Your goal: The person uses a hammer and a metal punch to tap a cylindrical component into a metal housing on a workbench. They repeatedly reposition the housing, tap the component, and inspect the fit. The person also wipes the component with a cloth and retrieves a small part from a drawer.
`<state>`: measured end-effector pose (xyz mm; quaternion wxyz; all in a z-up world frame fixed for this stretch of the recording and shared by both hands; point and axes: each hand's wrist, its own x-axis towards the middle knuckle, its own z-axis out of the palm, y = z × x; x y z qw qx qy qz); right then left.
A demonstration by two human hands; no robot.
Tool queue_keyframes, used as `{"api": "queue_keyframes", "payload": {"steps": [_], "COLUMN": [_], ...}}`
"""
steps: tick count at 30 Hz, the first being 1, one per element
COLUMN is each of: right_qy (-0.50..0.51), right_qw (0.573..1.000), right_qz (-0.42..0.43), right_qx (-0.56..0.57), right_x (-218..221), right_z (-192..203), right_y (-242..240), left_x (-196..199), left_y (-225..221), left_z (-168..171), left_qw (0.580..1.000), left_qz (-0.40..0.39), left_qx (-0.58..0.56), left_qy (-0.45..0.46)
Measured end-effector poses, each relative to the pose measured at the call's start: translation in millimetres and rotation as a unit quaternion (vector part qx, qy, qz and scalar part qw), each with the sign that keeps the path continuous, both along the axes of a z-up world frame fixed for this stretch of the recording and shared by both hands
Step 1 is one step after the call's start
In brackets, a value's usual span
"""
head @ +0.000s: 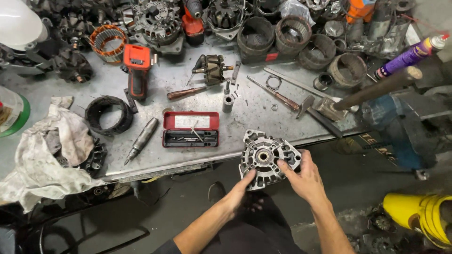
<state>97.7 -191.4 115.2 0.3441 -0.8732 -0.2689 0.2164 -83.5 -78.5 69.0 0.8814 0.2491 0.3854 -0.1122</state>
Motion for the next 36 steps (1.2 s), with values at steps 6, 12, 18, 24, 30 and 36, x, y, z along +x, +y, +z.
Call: {"api": "queue_keyframes", "payload": {"steps": [6,12,18,24,30,36], "right_qy": [0.035,0.058,0.010,0.003,-0.003,-0.019], "right_qw": [0.998,0.983,0.964,0.950,0.937,0.923], "right_qz": [0.059,0.167,0.254,0.303,0.335,0.367], "right_qx": [0.011,-0.038,-0.073,-0.071,-0.095,-0.111], "right_x": [46,91,134,160,172,180], "right_z": [-10,-18,-54,-77,-85,-88], "right_y": [9,31,48,64,80,94], "left_x": [15,36,58,76,88,101], "left_y": [0,-3,-10,-11,-18,-21], "left_z": [0,-8,-25,-26,-41,-44], "left_qw": [0.998,0.994,0.988,0.980,0.969,0.961], "left_qz": [0.030,0.069,0.112,0.145,0.202,0.233], "left_qx": [0.061,0.074,0.057,0.057,0.049,0.032], "left_qy": [-0.002,0.031,0.091,0.124,0.132,0.148]}}
